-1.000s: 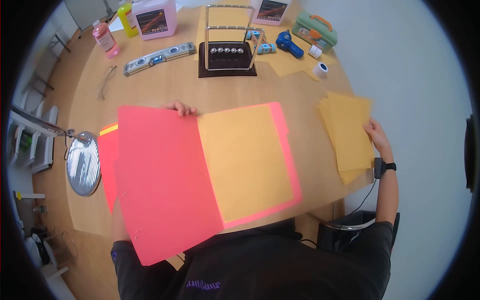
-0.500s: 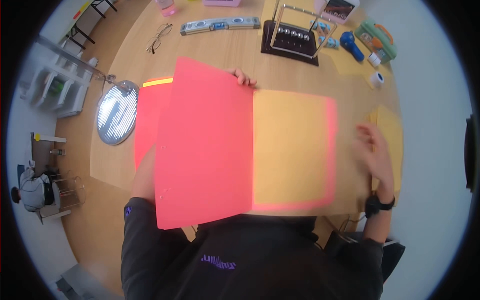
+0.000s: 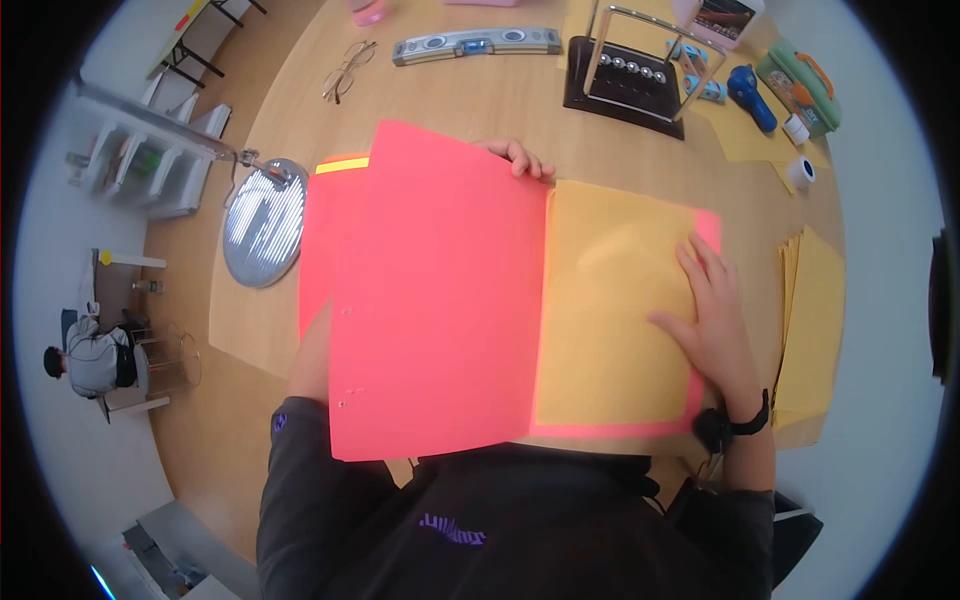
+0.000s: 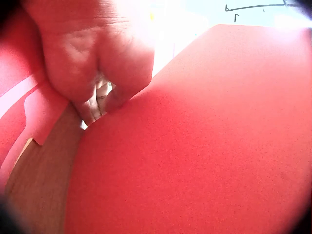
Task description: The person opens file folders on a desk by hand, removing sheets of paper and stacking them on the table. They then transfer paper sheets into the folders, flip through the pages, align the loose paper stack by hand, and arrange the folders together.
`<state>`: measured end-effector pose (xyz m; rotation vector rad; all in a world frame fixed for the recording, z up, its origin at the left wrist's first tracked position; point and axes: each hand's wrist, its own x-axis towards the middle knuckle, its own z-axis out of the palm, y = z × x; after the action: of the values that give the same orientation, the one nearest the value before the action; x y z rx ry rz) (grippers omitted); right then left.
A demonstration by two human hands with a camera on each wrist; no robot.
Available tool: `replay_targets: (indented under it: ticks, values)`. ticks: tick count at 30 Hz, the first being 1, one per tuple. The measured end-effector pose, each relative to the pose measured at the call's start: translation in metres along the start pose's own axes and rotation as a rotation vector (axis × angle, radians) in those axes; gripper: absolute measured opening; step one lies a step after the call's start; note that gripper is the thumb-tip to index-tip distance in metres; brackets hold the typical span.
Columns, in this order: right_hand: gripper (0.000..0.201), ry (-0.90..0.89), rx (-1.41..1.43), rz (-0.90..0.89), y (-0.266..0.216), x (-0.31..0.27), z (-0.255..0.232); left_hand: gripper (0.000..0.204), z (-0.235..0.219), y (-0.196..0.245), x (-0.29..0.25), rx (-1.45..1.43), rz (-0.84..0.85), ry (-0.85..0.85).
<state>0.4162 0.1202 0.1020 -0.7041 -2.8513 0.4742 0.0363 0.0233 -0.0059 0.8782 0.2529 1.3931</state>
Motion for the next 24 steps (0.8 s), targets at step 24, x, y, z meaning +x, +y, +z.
replay_targets:
  ticks: [24]
  values:
    - [0.041, 0.303, 0.632, 0.21, 0.023, 0.0, 0.009, 0.011, 0.003, 0.004, -0.001, -0.014, -0.047, 0.062]
